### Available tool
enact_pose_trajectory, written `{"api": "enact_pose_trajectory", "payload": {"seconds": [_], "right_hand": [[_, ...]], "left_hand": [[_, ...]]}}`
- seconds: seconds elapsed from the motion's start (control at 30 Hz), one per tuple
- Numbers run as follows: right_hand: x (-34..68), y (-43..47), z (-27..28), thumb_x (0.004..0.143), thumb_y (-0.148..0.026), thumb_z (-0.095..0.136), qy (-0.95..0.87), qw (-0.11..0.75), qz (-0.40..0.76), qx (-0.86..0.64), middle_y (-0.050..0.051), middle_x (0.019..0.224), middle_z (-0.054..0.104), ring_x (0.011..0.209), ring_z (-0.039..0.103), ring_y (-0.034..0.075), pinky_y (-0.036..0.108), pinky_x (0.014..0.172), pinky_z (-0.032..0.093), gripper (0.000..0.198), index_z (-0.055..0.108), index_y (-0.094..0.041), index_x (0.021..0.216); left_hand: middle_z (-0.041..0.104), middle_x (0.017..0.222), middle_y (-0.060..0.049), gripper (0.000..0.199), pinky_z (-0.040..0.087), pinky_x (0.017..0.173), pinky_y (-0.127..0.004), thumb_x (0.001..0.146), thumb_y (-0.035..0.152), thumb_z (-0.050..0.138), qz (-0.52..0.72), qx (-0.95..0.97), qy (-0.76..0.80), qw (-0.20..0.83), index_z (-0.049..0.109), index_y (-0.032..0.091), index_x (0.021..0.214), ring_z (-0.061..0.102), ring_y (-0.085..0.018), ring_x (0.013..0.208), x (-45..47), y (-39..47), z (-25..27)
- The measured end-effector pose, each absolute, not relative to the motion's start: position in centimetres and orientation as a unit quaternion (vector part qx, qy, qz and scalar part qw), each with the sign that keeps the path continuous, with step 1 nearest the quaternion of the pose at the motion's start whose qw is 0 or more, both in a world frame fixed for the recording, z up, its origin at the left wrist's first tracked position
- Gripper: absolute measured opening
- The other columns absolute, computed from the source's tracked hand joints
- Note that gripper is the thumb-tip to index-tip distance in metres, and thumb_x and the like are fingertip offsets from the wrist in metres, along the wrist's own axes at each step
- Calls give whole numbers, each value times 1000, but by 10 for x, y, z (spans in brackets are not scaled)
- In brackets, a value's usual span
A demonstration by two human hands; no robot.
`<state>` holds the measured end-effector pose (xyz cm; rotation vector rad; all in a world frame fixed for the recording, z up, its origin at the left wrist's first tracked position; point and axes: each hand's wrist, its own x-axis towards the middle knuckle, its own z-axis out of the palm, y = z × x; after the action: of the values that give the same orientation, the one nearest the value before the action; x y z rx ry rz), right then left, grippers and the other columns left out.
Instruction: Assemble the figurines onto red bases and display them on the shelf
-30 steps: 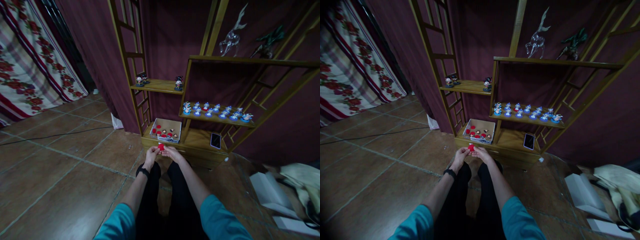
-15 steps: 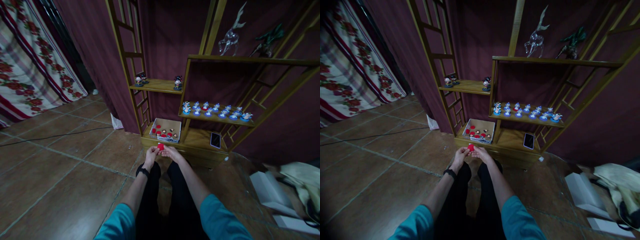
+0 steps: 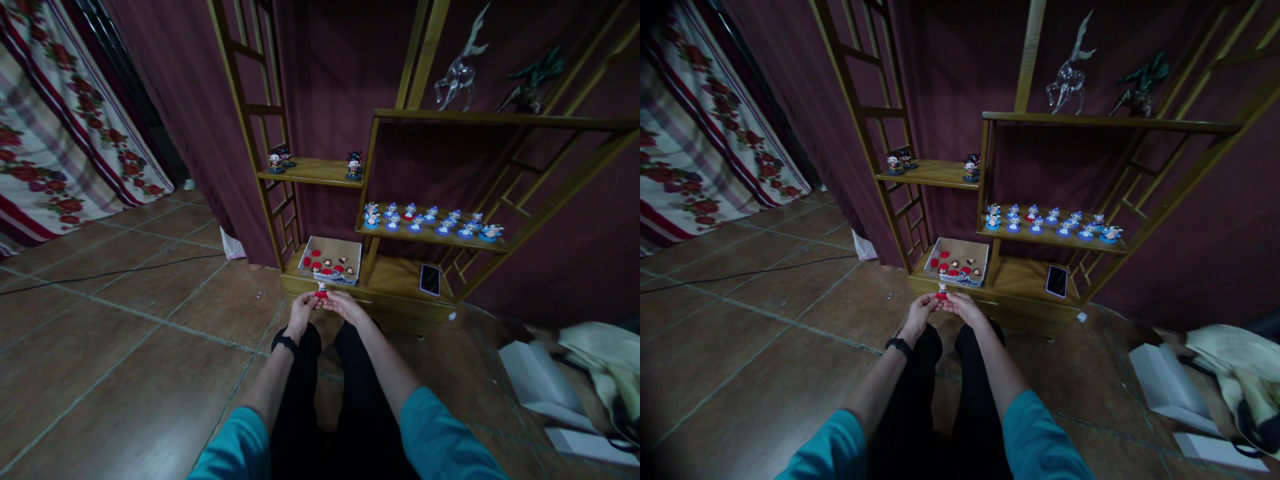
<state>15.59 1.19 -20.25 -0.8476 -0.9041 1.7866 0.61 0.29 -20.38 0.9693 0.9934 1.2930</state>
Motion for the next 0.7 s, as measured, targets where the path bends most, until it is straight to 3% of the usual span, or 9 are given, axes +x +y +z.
{"api": "enact_pose_trajectory", "payload": {"seconds": [0.2,0.7], "right_hand": [[155,11,-201,61,-25,71,-406,465,715,-328,6,93,67,85,62,17,36,87,45,33,64,-16,93],[154,9,-199,56,-19,73,-384,487,711,-333,6,98,65,93,60,19,39,89,43,42,62,-18,96]], "left_hand": [[67,76,-7,34,43,65,-25,56,22,71,537,404,409,617,66,11,89,58,-12,64,5,4,-203],[67,91,-9,50,41,82,-31,50,17,76,540,386,382,643,63,12,98,59,-16,82,6,0,-195]]}}
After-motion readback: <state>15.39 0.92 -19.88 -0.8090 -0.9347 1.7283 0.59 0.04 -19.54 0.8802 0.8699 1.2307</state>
